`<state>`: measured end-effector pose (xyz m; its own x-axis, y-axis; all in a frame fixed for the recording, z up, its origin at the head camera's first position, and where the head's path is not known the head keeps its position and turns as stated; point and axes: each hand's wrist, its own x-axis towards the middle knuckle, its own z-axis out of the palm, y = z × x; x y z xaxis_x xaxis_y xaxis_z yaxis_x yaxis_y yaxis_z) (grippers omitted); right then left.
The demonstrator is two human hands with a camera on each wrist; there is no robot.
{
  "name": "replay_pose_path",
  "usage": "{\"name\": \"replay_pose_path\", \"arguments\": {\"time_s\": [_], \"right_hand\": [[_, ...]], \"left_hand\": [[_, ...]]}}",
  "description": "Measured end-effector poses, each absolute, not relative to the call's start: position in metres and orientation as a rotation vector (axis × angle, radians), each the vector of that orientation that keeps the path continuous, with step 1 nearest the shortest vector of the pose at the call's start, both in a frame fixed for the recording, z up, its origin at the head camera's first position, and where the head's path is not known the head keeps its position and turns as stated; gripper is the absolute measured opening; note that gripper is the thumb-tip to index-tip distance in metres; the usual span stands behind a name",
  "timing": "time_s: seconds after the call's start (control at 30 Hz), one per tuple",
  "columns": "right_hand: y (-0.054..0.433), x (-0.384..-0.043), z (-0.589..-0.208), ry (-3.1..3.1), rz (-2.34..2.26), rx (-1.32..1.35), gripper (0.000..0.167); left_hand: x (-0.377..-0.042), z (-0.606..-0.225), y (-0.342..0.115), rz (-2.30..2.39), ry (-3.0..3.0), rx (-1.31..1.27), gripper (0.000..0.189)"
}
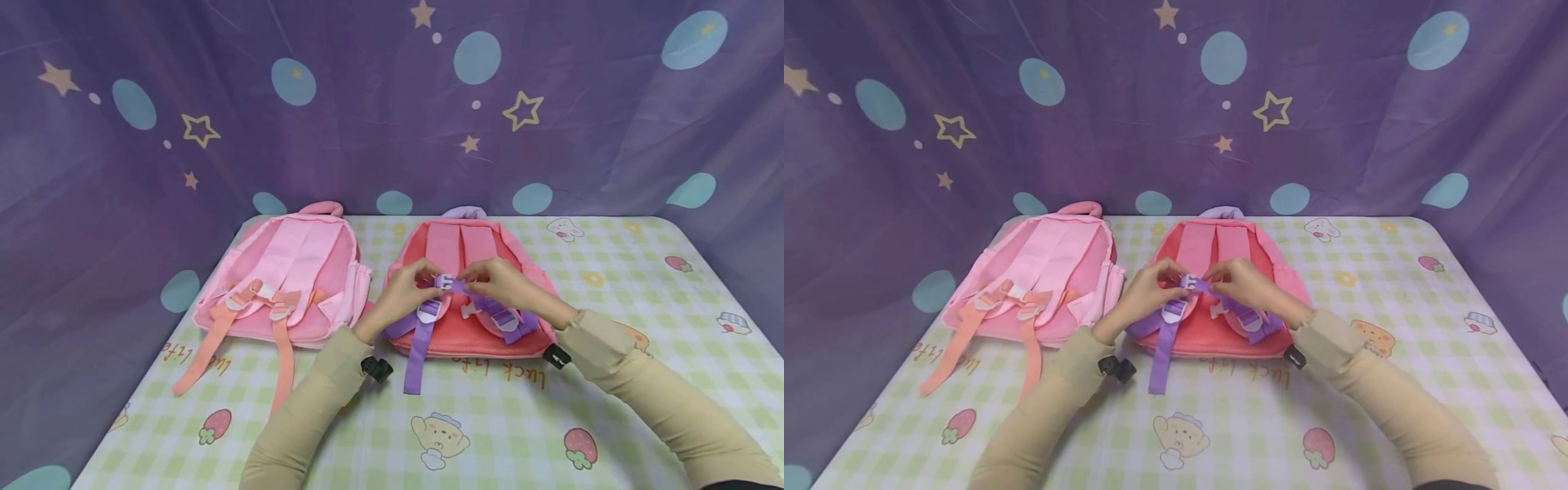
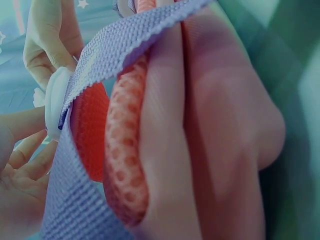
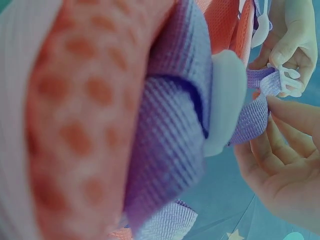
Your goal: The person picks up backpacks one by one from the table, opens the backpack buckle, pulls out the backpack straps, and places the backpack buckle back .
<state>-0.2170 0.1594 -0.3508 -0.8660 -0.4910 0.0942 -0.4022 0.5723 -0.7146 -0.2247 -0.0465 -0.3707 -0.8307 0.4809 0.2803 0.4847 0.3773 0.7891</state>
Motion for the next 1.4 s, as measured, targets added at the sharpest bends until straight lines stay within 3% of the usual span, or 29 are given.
{"name": "replay_pose_path", "arguments": {"time_s": [1.4], "right_hand": [[0.169,-0.220,-0.351,2.704,-1.219,-0.744,0.019]], "left_hand": [[-0.222,-0.375,-0.045,-1.522,-2.524,-0.893,0.023]]}}
